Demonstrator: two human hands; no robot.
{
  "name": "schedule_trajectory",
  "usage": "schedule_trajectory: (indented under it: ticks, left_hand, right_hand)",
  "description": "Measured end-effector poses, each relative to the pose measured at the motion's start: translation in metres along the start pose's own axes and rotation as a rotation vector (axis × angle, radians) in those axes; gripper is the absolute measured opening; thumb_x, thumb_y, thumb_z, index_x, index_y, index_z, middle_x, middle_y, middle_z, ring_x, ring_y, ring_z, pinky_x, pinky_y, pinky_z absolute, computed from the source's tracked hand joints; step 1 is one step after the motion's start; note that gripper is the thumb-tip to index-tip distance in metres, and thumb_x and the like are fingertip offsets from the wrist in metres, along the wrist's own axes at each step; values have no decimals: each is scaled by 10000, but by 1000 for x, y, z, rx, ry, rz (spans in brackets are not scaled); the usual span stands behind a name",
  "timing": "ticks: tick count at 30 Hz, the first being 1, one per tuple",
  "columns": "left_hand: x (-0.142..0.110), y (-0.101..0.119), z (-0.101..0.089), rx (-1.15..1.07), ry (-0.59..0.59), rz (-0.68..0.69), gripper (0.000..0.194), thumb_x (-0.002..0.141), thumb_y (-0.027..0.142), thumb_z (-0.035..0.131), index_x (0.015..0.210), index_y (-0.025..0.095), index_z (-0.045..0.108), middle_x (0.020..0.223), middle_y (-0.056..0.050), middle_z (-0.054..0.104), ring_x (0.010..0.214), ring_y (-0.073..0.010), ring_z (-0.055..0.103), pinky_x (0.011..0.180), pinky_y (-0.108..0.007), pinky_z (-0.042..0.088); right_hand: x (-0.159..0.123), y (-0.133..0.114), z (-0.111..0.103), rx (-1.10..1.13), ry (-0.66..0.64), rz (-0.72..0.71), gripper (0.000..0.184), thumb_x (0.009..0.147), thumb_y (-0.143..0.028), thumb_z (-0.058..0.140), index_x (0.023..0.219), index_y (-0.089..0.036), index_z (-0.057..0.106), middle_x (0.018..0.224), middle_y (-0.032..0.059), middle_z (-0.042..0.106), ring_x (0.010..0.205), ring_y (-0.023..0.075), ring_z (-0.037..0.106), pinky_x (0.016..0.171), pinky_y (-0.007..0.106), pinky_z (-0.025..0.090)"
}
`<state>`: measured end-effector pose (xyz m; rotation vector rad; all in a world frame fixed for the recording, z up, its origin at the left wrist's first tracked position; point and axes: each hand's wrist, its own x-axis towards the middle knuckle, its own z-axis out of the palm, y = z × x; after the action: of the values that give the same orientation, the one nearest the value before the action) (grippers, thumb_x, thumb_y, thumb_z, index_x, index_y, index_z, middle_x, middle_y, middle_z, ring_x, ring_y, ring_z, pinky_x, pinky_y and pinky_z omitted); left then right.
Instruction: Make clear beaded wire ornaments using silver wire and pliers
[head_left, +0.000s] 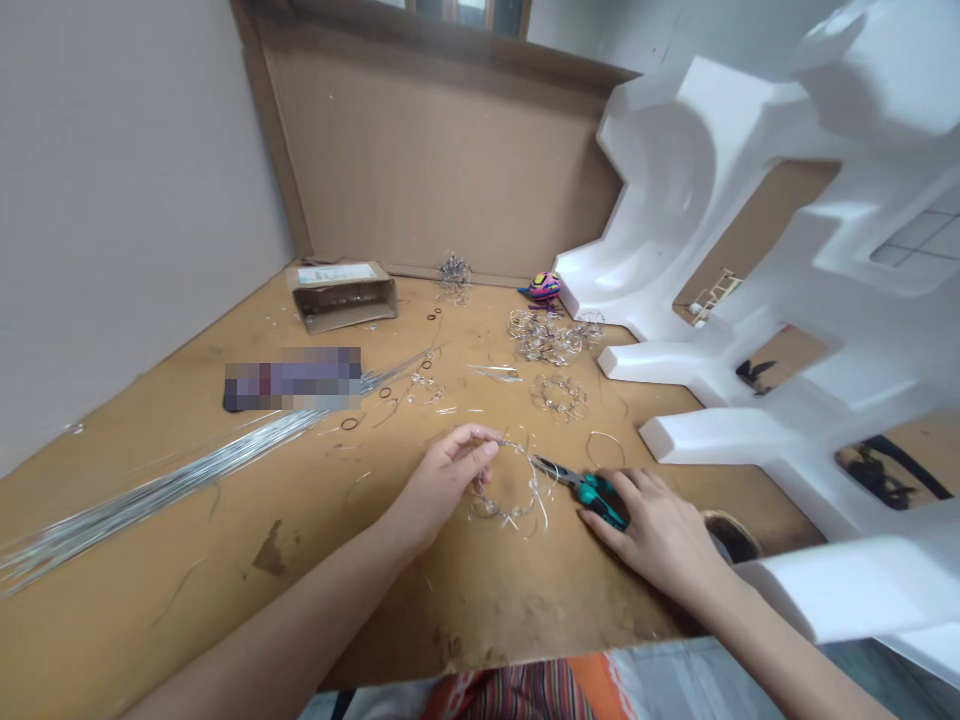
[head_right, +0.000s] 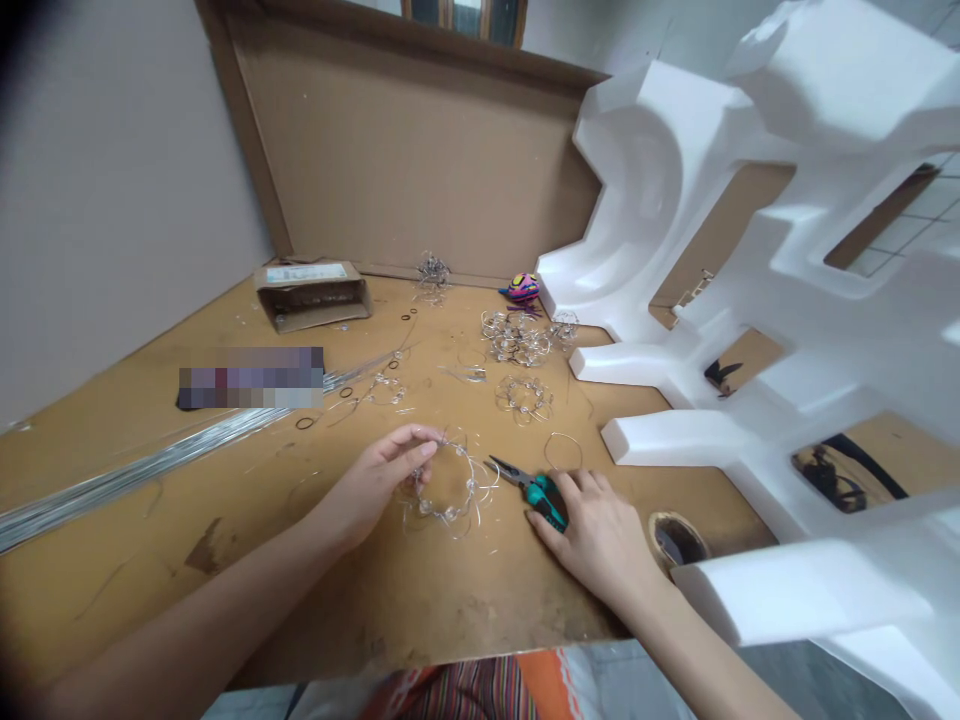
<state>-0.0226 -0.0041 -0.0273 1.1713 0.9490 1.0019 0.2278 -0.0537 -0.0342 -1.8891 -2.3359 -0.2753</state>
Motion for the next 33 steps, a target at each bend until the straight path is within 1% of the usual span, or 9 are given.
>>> schedule_trajectory:
  ticks: [7,12,17,22,24,26,28,29,33]
  left_hand:
    - [3,-8,-3,-56,6,-42,229,765,382,574,878,184,566,631,35,492,580,-86,477,551,-186,384]
    - [4,-6,-3,-267,39,-111,217,732,347,634,827,185,525,643,50,490,560,-65,482,545,-169,381]
    - [5,-6,-4,-331,60,-129,224,722,320,651,832,175,521,669,43,518,548,-58,480,541,-166,388]
    - [6,-6,-7,-269,53,-104,227,750,346,624,891,182,557,650,44,541,555,-61,492,563,-170,393]
    - [5,-7,-7,-242,33,-94,241,766,356,607,926,181,570,673,32,559,589,-68,508,585,-174,401]
    - [5,-8,-6,-222,47,-87,232,775,367,593,913,179,583,695,23,568,632,-82,528,615,-187,419]
    - [4,-10,-4,-182,71,-81,232,778,373,586,909,182,599,790,5,586,695,-100,551,662,-212,441]
    - [4,-10,-4,-145,72,-77,238,788,378,571,925,187,604,847,-7,593,732,-112,563,698,-233,451]
    - [5,-10,-4,210,64,84,248,837,352,495,975,198,632,1081,-63,573,987,-186,544,896,-326,413]
  right_hand:
    - [18,0,12,76,86,-131,444,848,-452,434,1162,-147,515,1102,148,569,1031,275,511,819,431,443]
    - [26,-8,-3,267,109,-177,484,836,-414,472,1251,-167,434,1246,150,482,1155,268,436,934,462,380]
    - [39,-29,-29,515,-47,-349,812,707,-430,631,1379,-180,250,1405,120,309,1274,230,307,1041,396,301]
    - [69,-41,-32,686,-213,-401,951,591,-441,727,1388,-204,266,1364,115,397,1200,256,411,993,407,355]
    - [79,-42,-26,782,-253,-376,860,598,-425,730,1344,-213,358,1284,106,487,1081,237,512,903,378,427]
    - [86,-42,-17,894,-248,-329,588,684,-396,677,1215,-202,514,1104,78,602,901,184,584,784,323,473]
    - [89,-42,-8,997,-212,-306,289,784,-348,588,1015,-181,632,944,52,644,788,143,594,725,286,472]
    - [90,-41,-4,1034,-179,-300,218,815,-326,550,930,-174,656,907,48,647,773,134,592,725,278,466]
    - [85,-40,7,1018,-5,-252,184,822,-296,542,783,-173,673,855,46,637,797,135,576,754,278,443]
